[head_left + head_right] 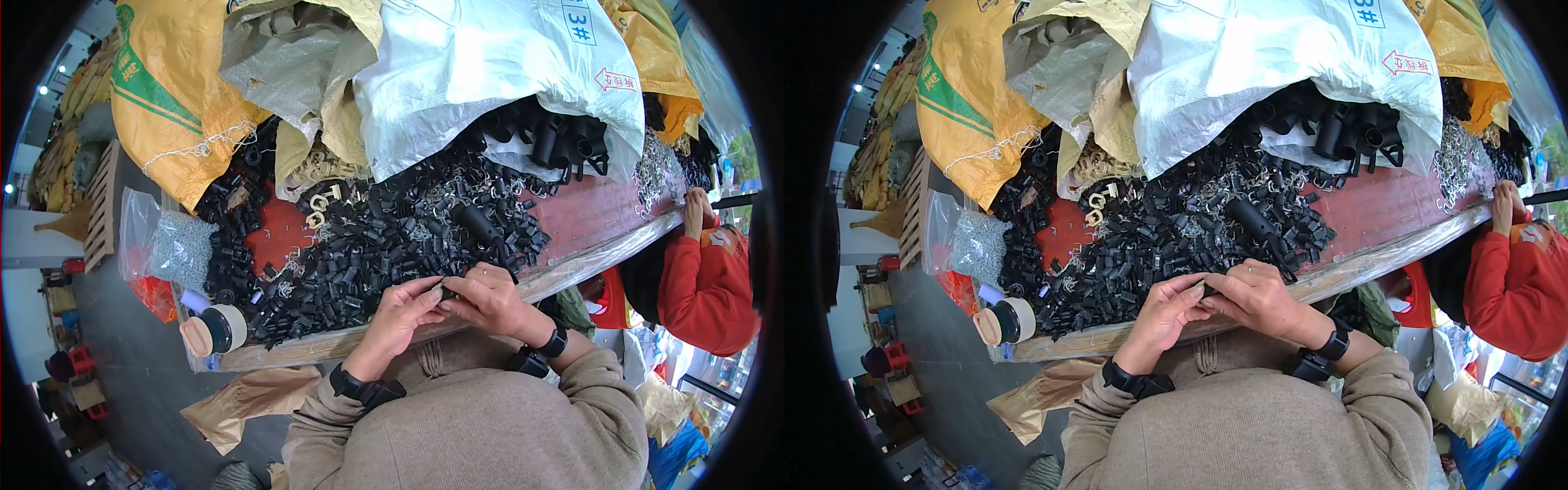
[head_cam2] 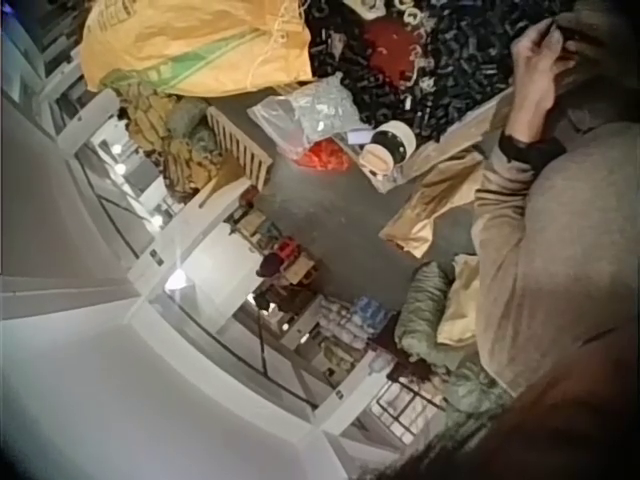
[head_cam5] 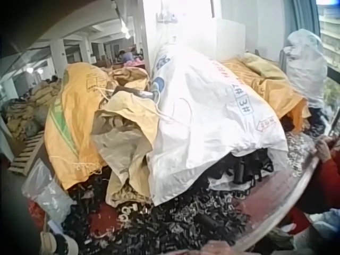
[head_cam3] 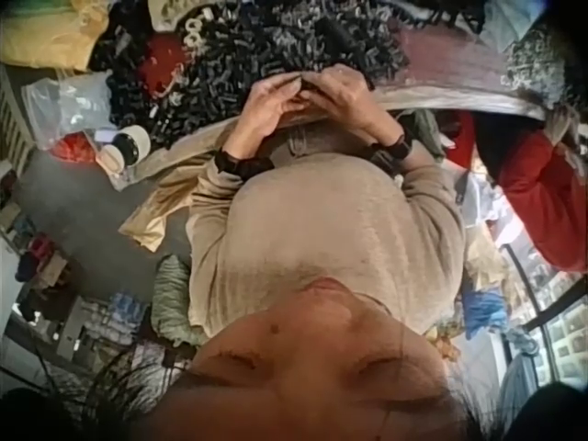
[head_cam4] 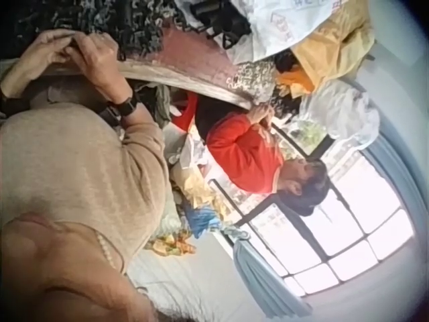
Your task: The person picks up a black plastic housing and a small beige insert, pressing the insert into the housing. They then fit a larger black plastic sleeve over the assembly before placing the completed unit into a green bag.
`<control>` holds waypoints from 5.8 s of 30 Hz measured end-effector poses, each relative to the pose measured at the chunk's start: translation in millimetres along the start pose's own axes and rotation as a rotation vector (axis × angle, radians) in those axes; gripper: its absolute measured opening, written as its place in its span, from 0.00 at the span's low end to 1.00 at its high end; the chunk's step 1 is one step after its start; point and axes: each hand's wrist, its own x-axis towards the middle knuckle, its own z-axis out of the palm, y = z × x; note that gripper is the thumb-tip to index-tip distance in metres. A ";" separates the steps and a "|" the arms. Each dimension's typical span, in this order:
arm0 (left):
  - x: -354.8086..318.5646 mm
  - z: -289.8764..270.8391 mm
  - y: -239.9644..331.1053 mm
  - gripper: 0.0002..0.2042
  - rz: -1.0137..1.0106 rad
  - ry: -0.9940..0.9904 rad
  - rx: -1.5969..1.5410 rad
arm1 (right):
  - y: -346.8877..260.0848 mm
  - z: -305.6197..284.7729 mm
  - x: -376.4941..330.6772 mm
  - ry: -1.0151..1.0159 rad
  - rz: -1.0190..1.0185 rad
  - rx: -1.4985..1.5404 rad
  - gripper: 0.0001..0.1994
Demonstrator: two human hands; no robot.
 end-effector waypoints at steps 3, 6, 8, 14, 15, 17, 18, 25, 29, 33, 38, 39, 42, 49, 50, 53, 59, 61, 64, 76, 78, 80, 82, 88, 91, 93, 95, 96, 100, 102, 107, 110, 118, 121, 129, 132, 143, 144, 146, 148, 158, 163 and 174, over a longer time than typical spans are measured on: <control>-2.5 2.8 -1.4 0.14 0.009 0.036 0.009 | -2.8 -2.4 -0.1 -0.009 0.002 -0.015 0.12; -7.6 5.8 -1.3 0.15 0.021 0.020 0.099 | -4.1 -3.0 -2.8 -0.004 -0.019 -0.033 0.12; -8.6 5.3 -3.1 0.15 0.023 0.013 0.090 | -4.8 -3.2 -5.0 0.012 -0.058 -0.053 0.11; -13.8 9.2 -7.8 0.16 0.084 0.049 0.167 | -11.4 -5.7 -8.4 -0.021 -0.052 -0.022 0.10; -14.3 8.2 -7.6 0.16 0.086 0.049 0.167 | -12.1 -6.5 -8.8 -0.025 -0.019 0.018 0.10; -12.6 3.5 -4.7 0.16 0.141 0.083 0.154 | -9.7 -8.5 -9.3 -0.030 0.017 0.057 0.10; -11.6 0.2 -2.8 0.16 0.168 0.101 0.146 | -4.8 -9.0 -8.4 -0.004 0.042 0.017 0.10; -12.6 -24.9 14.2 0.17 0.248 0.176 -0.060 | 19.3 -5.8 -2.7 -0.016 0.050 -0.193 0.10; -10.1 -20.1 16.8 0.18 0.202 0.172 -0.114 | 27.3 10.4 -3.7 -0.207 0.089 -0.426 0.09; -11.7 -18.7 18.7 0.18 0.165 0.166 -0.141 | 27.7 9.6 0.4 -0.264 0.190 -0.290 0.06; -15.3 -19.4 14.1 0.18 0.160 0.145 -0.182 | 19.7 6.8 2.1 -0.144 0.231 -0.065 0.04; -16.7 -17.5 12.9 0.18 0.165 0.143 -0.176 | 17.0 5.3 3.3 -0.109 0.243 0.032 0.04; -19.1 -10.5 11.1 0.17 0.140 0.125 -0.163 | 16.6 2.2 3.0 -0.056 0.255 0.211 0.04; -16.8 -5.1 13.6 0.14 0.058 0.072 -0.039 | 5.3 -5.1 3.6 0.029 0.219 0.203 0.05; -15.5 -4.7 14.7 0.14 0.039 0.063 -0.015 | 6.3 -5.9 6.5 0.050 0.081 0.046 0.07; -10.9 -4.3 16.2 0.13 0.022 0.081 0.013 | 11.9 -9.5 12.7 0.080 -0.186 -0.263 0.10; -1.8 -8.0 20.0 0.13 -0.002 0.081 0.034 | 22.8 -15.4 27.7 -0.070 -0.389 -0.441 0.16; 1.4 -10.0 19.8 0.14 -0.012 0.088 0.026 | 23.2 -14.6 33.7 -0.090 -0.418 -0.456 0.16; 3.1 -12.3 20.8 0.14 -0.020 0.097 0.004 | 22.6 -11.6 40.2 -0.107 -0.497 -0.517 0.12; -5.1 -14.8 19.3 0.12 -0.006 0.078 -0.041 | 21.8 -9.8 41.8 -0.107 -0.617 -0.467 0.13; -7.8 -13.5 16.8 0.12 0.035 0.084 -0.035 | 20.2 -10.7 38.6 -0.125 -0.547 -0.397 0.14; -10.0 -11.5 15.7 0.12 0.055 0.067 -0.015 | 18.1 -10.8 34.4 -0.163 -0.404 -0.253 0.14; -10.7 -9.3 14.6 0.14 0.086 0.030 0.022 | 15.3 -10.1 29.3 -0.151 -0.301 -0.153 0.14; -9.9 -1.3 12.0 0.16 0.112 0.018 0.026 | 12.6 -3.1 19.7 -0.102 -0.061 0.152 0.14; -8.8 1.7 14.1 0.17 0.103 0.004 0.025 | 15.6 -3.5 19.3 -0.059 -0.066 0.136 0.14; -8.0 3.3 15.2 0.18 0.096 0.019 0.007 | 17.1 -3.3 18.9 -0.037 -0.068 0.127 0.14; -6.6 4.3 15.4 0.18 0.090 0.024 0.003 | 16.9 -1.0 16.3 0.019 -0.076 0.096 0.14; -5.9 3.9 14.4 0.18 0.097 0.041 0.003 | 16.4 -0.1 15.0 0.044 -0.080 0.083 0.15; -4.0 3.3 12.4 0.17 0.114 0.081 -0.012 | 12.2 -0.5 11.9 0.126 -0.061 0.045 0.14; -4.5 3.0 11.9 0.17 0.125 0.099 -0.041 | 10.9 1.3 9.9 0.135 -0.034 0.067 0.13; -5.3 1.8 10.0 0.16 0.108 0.087 -0.079 | 9.5 2.2 9.0 0.136 0.060 0.166 0.09; -5.9 2.4 10.5 0.16 0.098 0.098 -0.091 | 8.2 1.7 8.1 0.115 0.084 0.201 0.07; -5.3 4.1 9.5 0.16 0.091 0.121 -0.062 | 3.4 2.9 6.6 0.029 0.139 0.165 0.05; -6.5 3.8 6.2 0.16 0.097 0.109 -0.085 | -0.2 2.9 7.6 0.018 0.125 0.120 0.05; -13.5 2.4 1.6 0.16 0.116 0.073 -0.120 | -12.1 0.6 9.6 0.086 0.081 0.081 0.10; -17.0 3.7 -0.9 0.15 0.114 0.051 -0.124 | -10.9 -4.4 3.9 0.004 -0.098 -0.148 0.15; -21.5 10.5 -9.1 0.14 0.045 0.017 -0.094 | -6.8 -5.0 -4.7 0.138 -0.336 -0.383 0.16; -20.7 11.0 -8.1 0.14 0.038 0.021 -0.094 | -5.1 -4.6 -5.0 0.136 -0.345 -0.387 0.17; -18.1 10.6 -6.4 0.13 0.022 0.032 -0.098 | -3.2 -2.6 -4.1 0.128 -0.335 -0.360 0.16; -14.6 7.7 -6.1 0.12 0.022 0.041 -0.101 | -1.1 -0.4 -2.5 0.117 -0.323 -0.309 0.15; -1.2 -10.2 3.6 0.12 0.063 0.038 -0.039 | 47.7 -23.2 15.0 0.030 0.085 -0.518 0.18; -4.8 -5.8 9.5 0.12 0.091 0.049 -0.027 | 48.8 -29.0 10.8 0.002 0.223 -0.346 0.18; -20.2 0.9 10.2 0.14 0.120 -0.002 0.059 | 8.2 -42.7 5.6 -0.199 0.413 0.513 0.10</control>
